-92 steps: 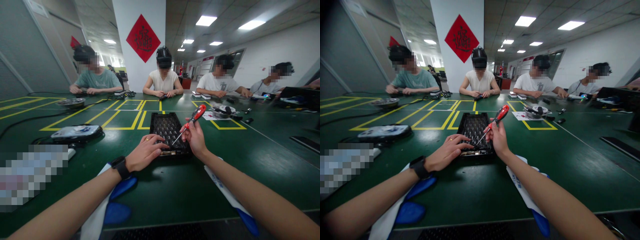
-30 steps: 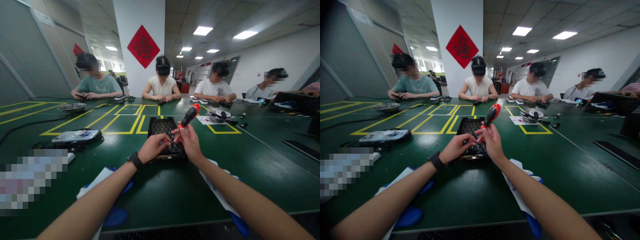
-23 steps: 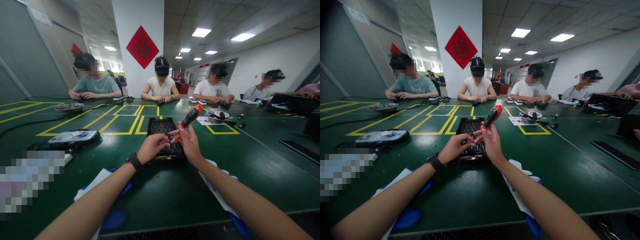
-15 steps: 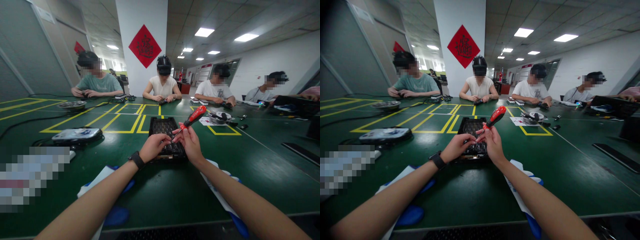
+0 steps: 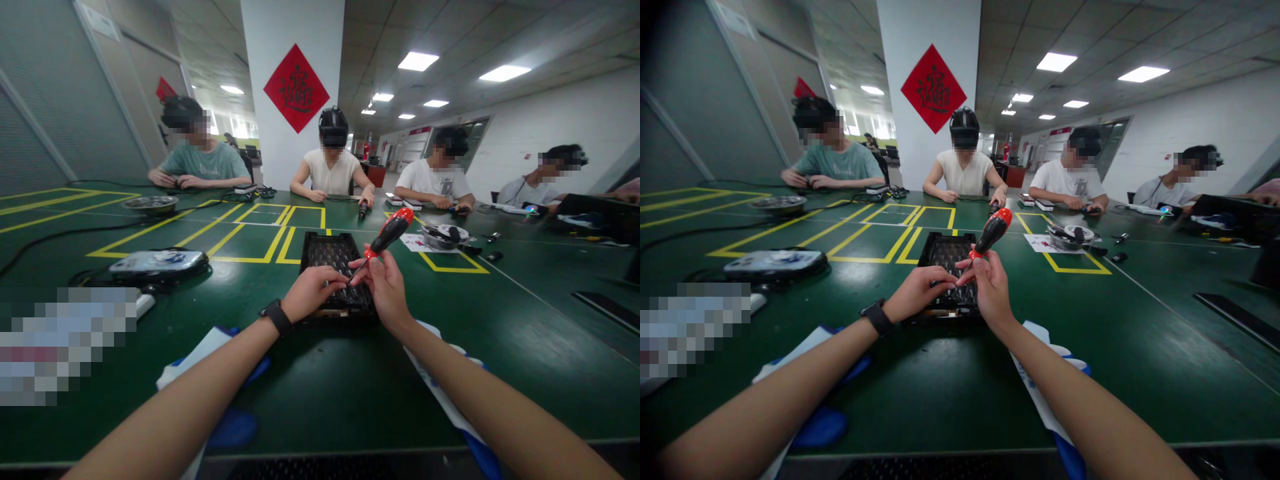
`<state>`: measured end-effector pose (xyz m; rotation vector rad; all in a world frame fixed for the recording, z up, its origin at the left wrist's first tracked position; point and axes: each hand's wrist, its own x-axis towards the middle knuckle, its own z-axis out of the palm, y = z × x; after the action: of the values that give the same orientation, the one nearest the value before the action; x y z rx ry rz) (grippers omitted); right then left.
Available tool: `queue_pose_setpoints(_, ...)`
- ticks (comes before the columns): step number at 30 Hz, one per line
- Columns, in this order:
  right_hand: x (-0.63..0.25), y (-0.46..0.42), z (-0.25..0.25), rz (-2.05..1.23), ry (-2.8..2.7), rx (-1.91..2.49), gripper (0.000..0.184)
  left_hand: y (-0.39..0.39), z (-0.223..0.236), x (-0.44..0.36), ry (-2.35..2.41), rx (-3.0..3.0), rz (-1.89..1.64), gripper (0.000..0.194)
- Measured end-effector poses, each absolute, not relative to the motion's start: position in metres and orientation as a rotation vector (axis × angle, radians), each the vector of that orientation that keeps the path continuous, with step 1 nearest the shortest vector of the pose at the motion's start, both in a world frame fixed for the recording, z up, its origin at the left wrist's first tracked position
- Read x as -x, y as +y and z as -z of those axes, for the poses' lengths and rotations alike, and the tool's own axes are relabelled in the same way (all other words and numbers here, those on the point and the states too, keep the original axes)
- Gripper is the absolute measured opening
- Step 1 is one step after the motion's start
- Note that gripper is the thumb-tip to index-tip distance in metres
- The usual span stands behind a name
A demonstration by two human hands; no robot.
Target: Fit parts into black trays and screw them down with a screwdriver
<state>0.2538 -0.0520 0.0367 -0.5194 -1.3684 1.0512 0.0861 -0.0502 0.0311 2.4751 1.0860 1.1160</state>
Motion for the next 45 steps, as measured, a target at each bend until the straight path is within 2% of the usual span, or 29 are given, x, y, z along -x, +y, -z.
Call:
queue_pose_setpoints(8,-0.2524,-0.0536,-0.0359,-1.04,-1.389,0.529,0.03,-0.0494,-0.0294,-0.0881,1.08,-2.33,-1.111,0.021)
queue_pose_setpoints(16,-0.2518,-0.0555,-0.037,-1.036,-1.418,0.521,0.034,-0.0511,-0.0306,-0.0862,1.063,-2.352,-1.096,0.016)
queue_pose_setpoints(24,-0.251,-0.0583,-0.0384,-0.984,-1.405,0.512,0.025,-0.0526,-0.0285,-0.0884,1.004,-2.225,-1.101,0.017)
queue_pose_setpoints(28,-0.2502,-0.0584,-0.0374,-0.986,-1.404,0.513,0.026,-0.0505,-0.0262,-0.0881,1.114,-2.294,-1.103,0.023)
queue_pose_setpoints(36,-0.2506,-0.0563,-0.0372,-0.993,-1.429,0.535,0.031,-0.053,-0.032,-0.0872,1.123,-2.531,-1.005,0.015)
queue_pose_setpoints(45,-0.2533,-0.0516,-0.0342,-1.136,-1.345,0.503,0.034,-0.0506,-0.0294,-0.087,1.088,-2.518,-1.046,0.018)
